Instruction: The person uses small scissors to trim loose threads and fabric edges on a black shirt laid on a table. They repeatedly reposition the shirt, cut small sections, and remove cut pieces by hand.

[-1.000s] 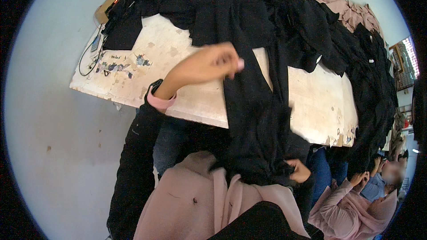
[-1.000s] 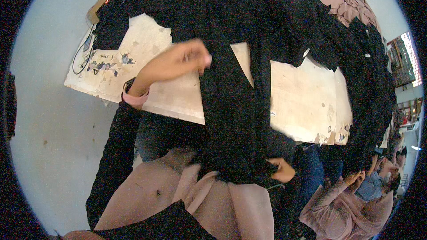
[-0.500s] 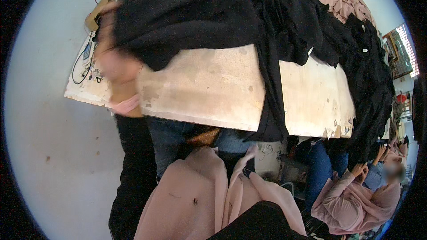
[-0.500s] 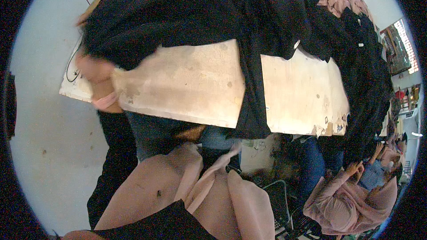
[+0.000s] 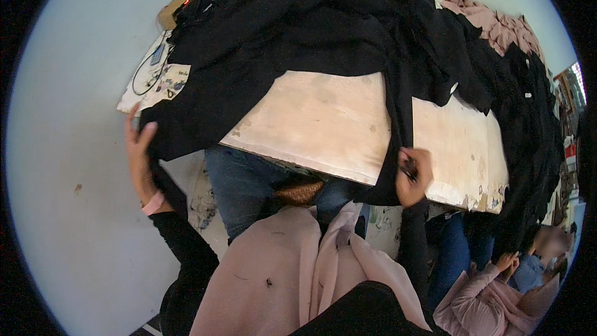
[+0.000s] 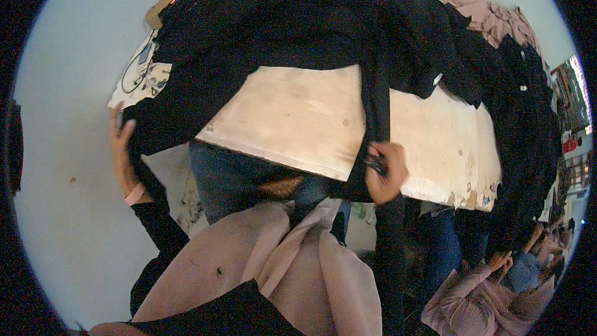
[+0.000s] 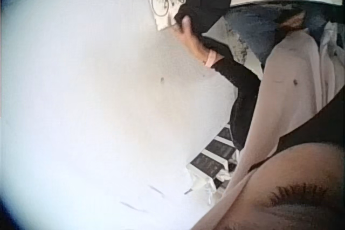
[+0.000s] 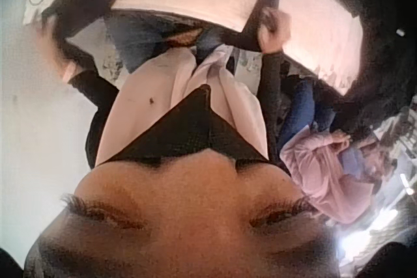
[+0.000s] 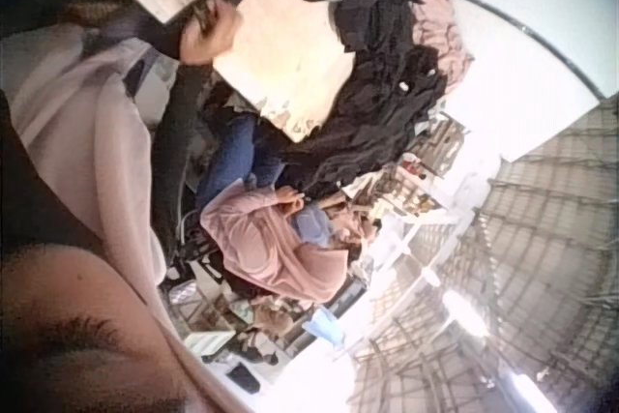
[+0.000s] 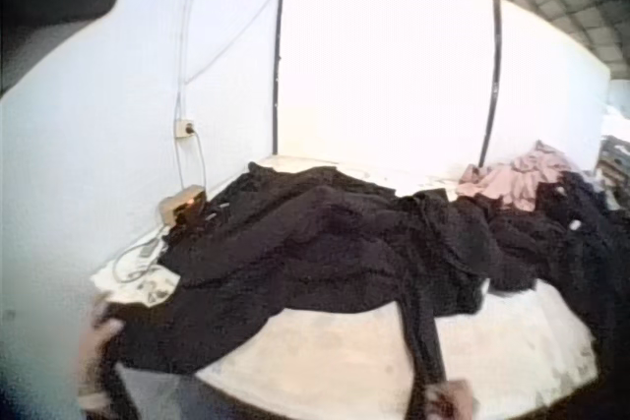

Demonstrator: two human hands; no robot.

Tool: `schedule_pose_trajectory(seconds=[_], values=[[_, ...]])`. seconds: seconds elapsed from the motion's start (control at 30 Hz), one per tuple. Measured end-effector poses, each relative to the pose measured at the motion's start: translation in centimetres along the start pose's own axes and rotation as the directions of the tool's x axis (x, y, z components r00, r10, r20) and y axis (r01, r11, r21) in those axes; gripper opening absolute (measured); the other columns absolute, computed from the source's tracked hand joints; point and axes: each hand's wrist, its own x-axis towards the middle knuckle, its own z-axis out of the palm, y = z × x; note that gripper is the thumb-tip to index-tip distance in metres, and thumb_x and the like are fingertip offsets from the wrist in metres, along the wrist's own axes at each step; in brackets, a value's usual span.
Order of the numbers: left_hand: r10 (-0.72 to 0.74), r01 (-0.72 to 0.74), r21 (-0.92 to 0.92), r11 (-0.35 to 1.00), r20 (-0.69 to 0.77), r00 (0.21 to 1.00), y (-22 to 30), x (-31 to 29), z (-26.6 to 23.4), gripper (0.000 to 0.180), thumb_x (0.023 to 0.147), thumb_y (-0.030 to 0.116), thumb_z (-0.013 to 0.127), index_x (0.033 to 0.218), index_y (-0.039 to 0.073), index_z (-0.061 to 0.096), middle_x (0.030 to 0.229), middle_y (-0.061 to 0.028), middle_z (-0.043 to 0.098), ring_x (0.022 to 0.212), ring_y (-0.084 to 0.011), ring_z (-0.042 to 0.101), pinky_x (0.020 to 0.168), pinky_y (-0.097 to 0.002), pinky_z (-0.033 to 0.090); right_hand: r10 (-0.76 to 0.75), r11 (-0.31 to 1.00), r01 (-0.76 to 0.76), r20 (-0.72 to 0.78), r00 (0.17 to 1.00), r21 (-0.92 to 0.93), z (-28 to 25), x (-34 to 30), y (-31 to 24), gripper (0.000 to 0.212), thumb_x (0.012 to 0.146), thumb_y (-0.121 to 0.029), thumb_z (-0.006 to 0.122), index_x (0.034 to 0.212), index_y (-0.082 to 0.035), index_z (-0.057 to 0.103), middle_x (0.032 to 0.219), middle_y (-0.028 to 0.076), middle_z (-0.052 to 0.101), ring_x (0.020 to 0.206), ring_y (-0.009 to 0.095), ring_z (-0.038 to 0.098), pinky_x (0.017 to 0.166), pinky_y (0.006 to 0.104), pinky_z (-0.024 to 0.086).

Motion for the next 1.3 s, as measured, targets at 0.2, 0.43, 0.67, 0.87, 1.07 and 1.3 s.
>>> schedule_pose_trajectory(seconds=[0.2,0.43,0.67,0.87,1.07,1.3], values=[[0.185,-0.262,0.014,0.965,0.671,0.718,3.7,-8.0,13.9,0.053,0.085,0.016,0.074,0.134,0.008,0.053,0.123,-0.0095,0.054,0.118,-0.0223,0.054,0.104,-0.0372,0.043,0.211,0.301,-0.800,0.782,0.587,0.519,7.6,5.2,-6.7,0.045,0.098,-0.034,0.062,0.128,-0.001,0.056,0.113,0.008,0.066,0.076,0.009,0.057,0.067,0.0198,0.047],[0.191,-0.285,-0.204,0.936,0.979,-0.074,7.0,-10.3,17.8,0.042,0.097,0.027,0.062,0.136,0.012,0.057,0.129,-0.0163,0.064,0.119,-0.0341,0.060,0.101,-0.0425,0.048,0.587,0.153,-0.826,0.622,0.517,0.542,3.3,3.8,-7.6,0.054,0.086,-0.013,0.075,0.132,0.005,0.052,0.120,0.016,0.065,0.105,0.024,0.065,0.095,0.0353,0.051],[0.570,-0.756,0.334,0.563,0.505,0.648,4.0,-0.4,23.2,0.057,0.083,0.013,0.070,0.137,0.012,0.053,0.133,-0.0190,0.058,0.125,-0.0334,0.056,0.114,-0.0465,0.034,0.523,0.414,-0.656,0.425,0.739,0.631,-6.4,1.7,-4.2,0.048,0.088,-0.014,0.071,0.129,0.006,0.057,0.120,0.012,0.066,0.110,0.023,0.061,0.099,0.0356,0.046],[0.389,-0.637,0.180,0.750,0.660,0.643,4.3,7.0,26.0,0.035,0.075,-0.002,0.055,0.105,0.010,0.069,0.090,-0.0181,0.070,0.090,-0.0312,0.068,0.096,-0.0439,0.047,0.278,0.948,-0.289,-0.099,0.955,-0.130,-17.9,4.5,-3.1,0.031,0.081,0.004,0.060,0.111,0.005,0.068,0.111,0.013,0.070,0.106,0.021,0.064,0.100,0.0318,0.044],[0.657,-0.809,0.214,0.548,0.488,0.574,14.1,9.4,24.2,0.029,0.086,0.003,0.048,0.109,0.001,0.065,0.101,-0.0128,0.069,0.094,-0.0221,0.064,0.089,-0.0311,0.049,0.098,0.877,-0.194,-0.232,0.968,-0.439,-23.9,10.2,0.2,0.044,0.075,0.007,0.050,0.116,0.004,0.066,0.112,0.012,0.070,0.105,0.019,0.064,0.097,0.0304,0.047],[0.738,-0.757,0.236,0.610,0.180,0.651,19.1,7.5,17.6,0.034,0.091,0.010,0.058,0.123,-0.001,0.063,0.115,-0.0135,0.070,0.098,-0.0215,0.068,0.090,-0.0293,0.052,0.029,0.949,-0.120,-0.299,0.954,-0.293,-17.5,14.5,0.3,0.051,0.074,0.005,0.052,0.124,0.001,0.062,0.119,0.013,0.067,0.109,0.024,0.063,0.102,0.0358,0.046]])
